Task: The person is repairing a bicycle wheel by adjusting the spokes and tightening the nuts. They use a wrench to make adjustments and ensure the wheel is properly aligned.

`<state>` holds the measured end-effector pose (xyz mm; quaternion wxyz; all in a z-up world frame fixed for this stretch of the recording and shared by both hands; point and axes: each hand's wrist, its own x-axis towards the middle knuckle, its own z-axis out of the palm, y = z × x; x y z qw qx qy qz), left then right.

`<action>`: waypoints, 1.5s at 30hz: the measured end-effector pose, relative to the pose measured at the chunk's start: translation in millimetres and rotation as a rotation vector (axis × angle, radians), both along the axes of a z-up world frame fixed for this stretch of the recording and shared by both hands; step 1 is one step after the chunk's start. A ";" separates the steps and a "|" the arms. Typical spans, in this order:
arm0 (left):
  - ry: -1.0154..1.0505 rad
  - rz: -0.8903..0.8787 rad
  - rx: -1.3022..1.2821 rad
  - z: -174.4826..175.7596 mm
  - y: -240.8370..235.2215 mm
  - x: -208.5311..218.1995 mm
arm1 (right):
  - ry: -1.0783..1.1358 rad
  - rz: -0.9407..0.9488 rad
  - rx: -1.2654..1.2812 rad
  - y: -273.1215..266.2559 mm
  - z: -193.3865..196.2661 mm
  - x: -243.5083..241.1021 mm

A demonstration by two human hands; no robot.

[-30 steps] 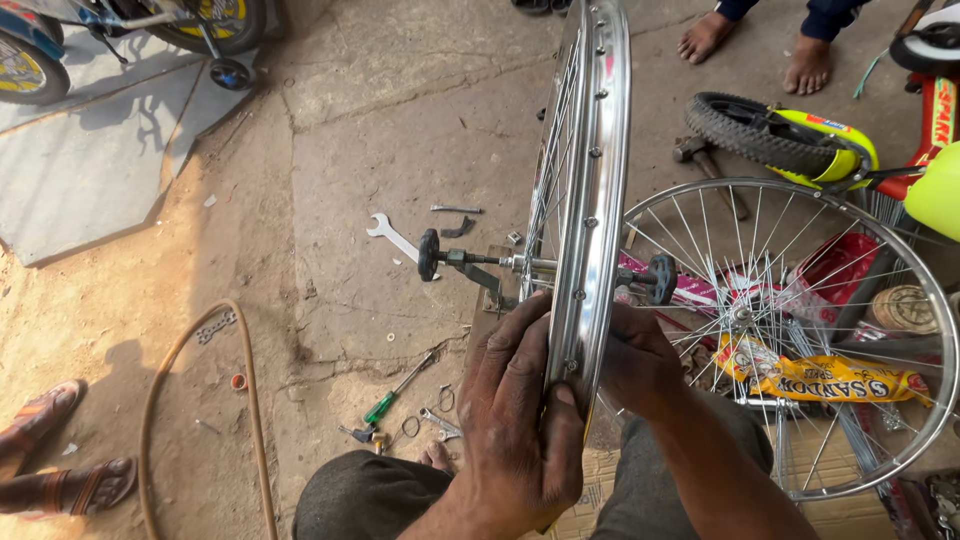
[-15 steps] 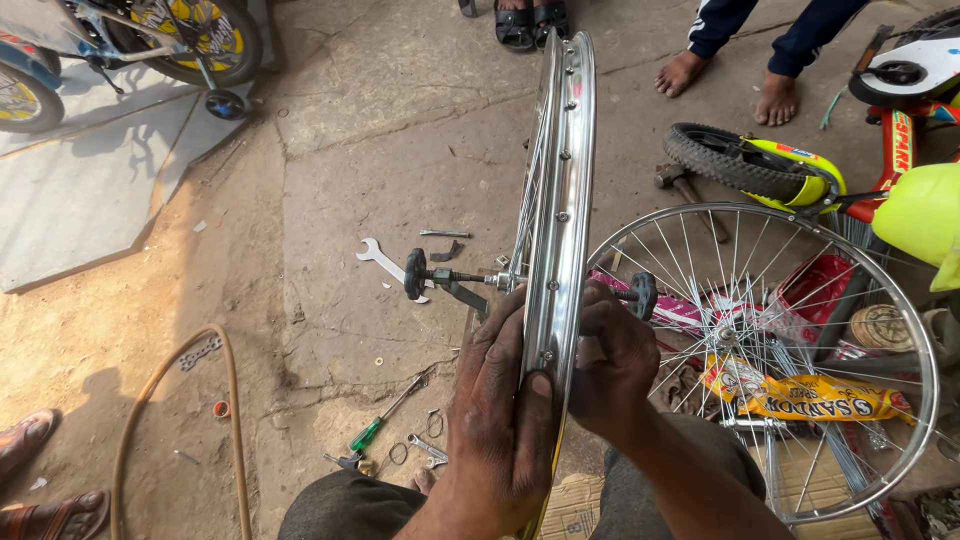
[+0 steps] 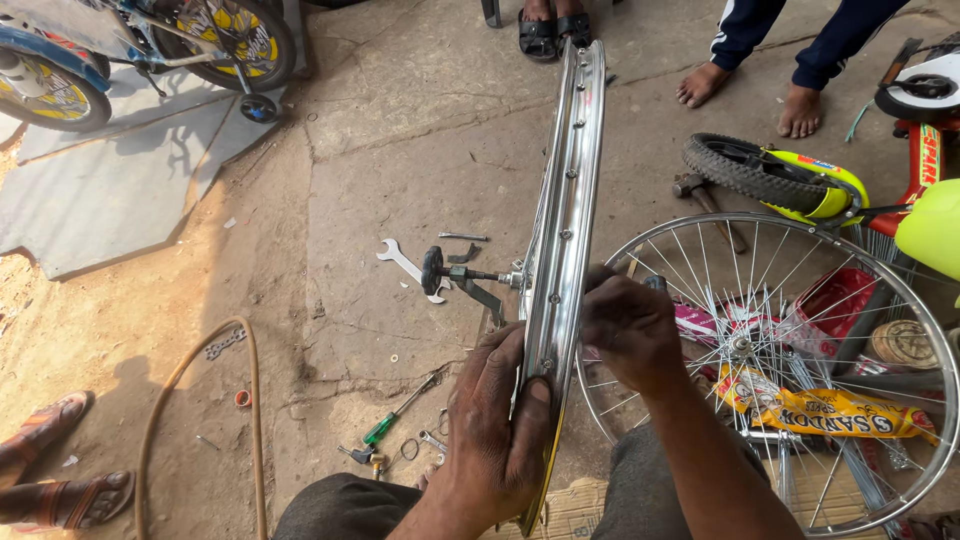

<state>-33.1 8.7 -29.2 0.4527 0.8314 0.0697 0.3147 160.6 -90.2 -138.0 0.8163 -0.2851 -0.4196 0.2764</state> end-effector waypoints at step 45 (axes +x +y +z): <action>-0.063 0.031 -0.098 -17.2 -10.9 3.6 | 0.221 0.241 0.012 33.5 4.3 -9.7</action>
